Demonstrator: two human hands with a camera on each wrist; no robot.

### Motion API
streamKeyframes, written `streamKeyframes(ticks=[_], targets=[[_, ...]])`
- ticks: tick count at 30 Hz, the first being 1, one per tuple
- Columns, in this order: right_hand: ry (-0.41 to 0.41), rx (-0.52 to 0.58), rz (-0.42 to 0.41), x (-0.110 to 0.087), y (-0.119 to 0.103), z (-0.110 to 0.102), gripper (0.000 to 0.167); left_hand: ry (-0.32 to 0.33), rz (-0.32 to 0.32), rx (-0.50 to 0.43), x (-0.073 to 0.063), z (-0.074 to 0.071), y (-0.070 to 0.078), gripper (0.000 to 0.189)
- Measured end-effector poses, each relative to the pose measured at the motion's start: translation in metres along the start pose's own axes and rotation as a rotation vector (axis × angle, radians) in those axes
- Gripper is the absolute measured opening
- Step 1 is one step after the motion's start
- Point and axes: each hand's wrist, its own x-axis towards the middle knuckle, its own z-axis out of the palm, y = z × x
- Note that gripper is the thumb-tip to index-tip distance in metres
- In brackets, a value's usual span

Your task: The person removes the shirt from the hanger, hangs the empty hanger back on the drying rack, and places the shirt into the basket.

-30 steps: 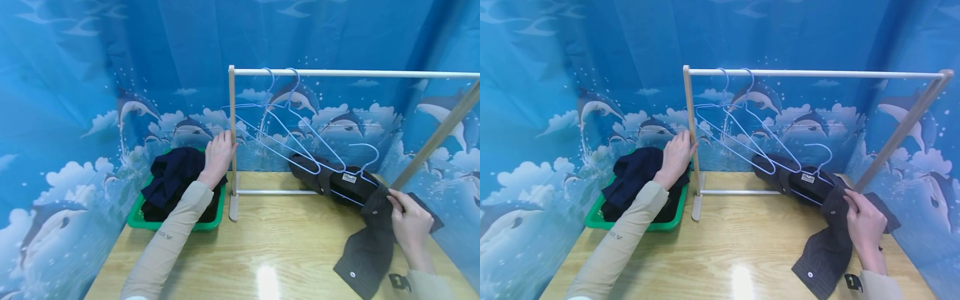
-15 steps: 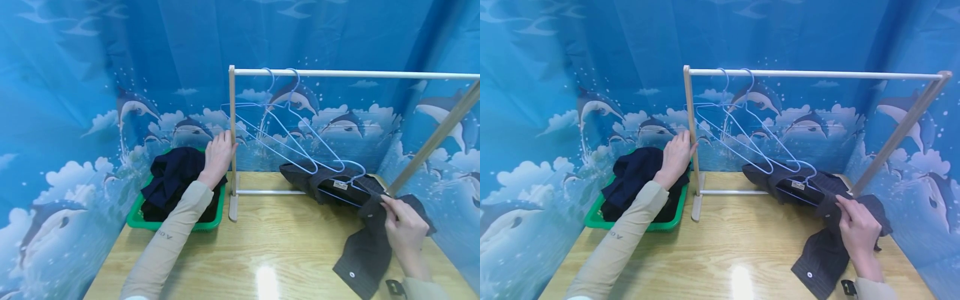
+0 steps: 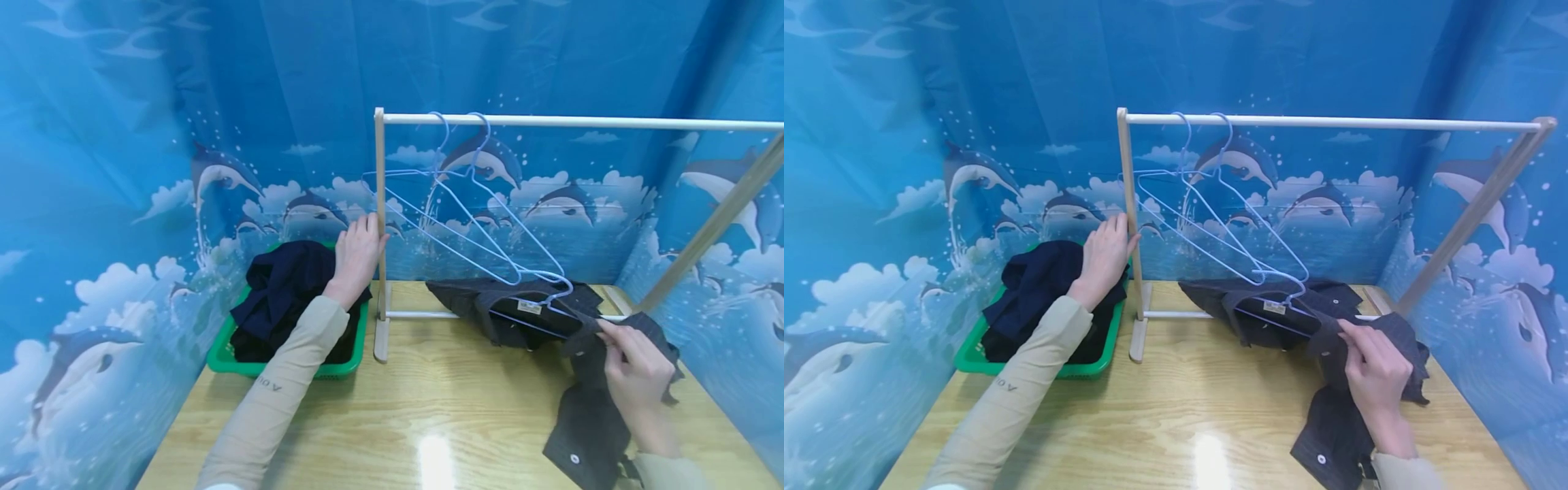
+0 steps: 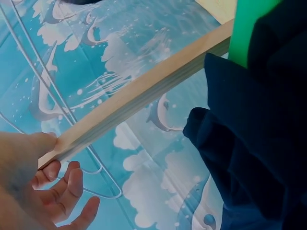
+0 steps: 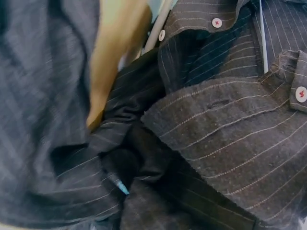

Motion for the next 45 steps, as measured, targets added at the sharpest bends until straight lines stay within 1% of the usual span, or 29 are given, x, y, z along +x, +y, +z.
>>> streamKeyframes(ticks=[5,8,10,11,13,15,17,19,20,22,25,28,31,33,37,39,42,45], targets=[[0.012,0.056,0.018,0.005,-0.018,0.012,0.020,0.001,-0.023,0.042,-0.006,-0.007,0.000,0.037],[0.020,0.091,0.017,0.009,-0.029,0.018,0.025,0.016,-0.049,0.064,-0.014,-0.013,0.004,0.039],[0.029,0.105,0.016,0.011,-0.036,0.021,0.028,0.028,-0.039,0.055,-0.021,-0.018,0.009,0.038],[0.032,0.115,0.016,0.012,-0.039,0.023,0.029,0.028,-0.023,0.034,-0.024,-0.020,0.012,0.036],[0.036,0.129,0.018,0.014,-0.043,0.027,0.029,0.012,0.041,-0.019,-0.030,-0.023,0.016,0.034],[0.041,0.145,0.021,0.015,-0.047,0.031,0.025,-0.042,0.120,-0.093,-0.036,-0.024,0.020,0.034],[0.044,0.160,0.029,0.016,-0.049,0.035,0.018,-0.118,0.184,-0.173,-0.041,-0.025,0.022,0.038],[0.043,0.169,0.044,0.016,-0.050,0.038,0.010,-0.178,0.228,-0.236,-0.046,-0.025,0.022,0.040],[0.042,0.172,0.052,0.017,-0.051,0.039,0.008,-0.193,0.244,-0.259,-0.048,-0.024,0.022,0.039],[0.041,0.172,0.062,0.017,-0.053,0.042,0.008,-0.197,0.268,-0.296,-0.052,-0.023,0.019,0.035],[0.038,0.177,0.068,0.019,-0.057,0.046,0.011,-0.167,0.269,-0.358,-0.059,-0.021,0.013,0.027],[0.034,0.195,0.070,0.022,-0.062,0.051,0.010,-0.122,0.230,-0.439,-0.065,-0.021,0.005,0.022],[0.019,0.218,0.071,0.026,-0.068,0.057,0.008,-0.052,0.186,-0.502,-0.070,-0.023,-0.002,0.020],[0.002,0.234,0.064,0.030,-0.072,0.061,0.009,0.009,0.163,-0.525,-0.072,-0.025,-0.006,0.019],[-0.045,0.253,0.038,0.035,-0.081,0.068,0.016,0.133,0.121,-0.528,-0.076,-0.031,-0.015,0.016],[-0.061,0.256,0.029,0.038,-0.085,0.071,0.018,0.191,0.096,-0.514,-0.078,-0.036,-0.019,0.016],[-0.077,0.256,0.022,0.041,-0.089,0.073,0.020,0.261,0.048,-0.492,-0.081,-0.042,-0.025,0.018],[-0.086,0.244,0.026,0.043,-0.090,0.074,0.022,0.311,-0.004,-0.460,-0.085,-0.048,-0.031,0.019]])
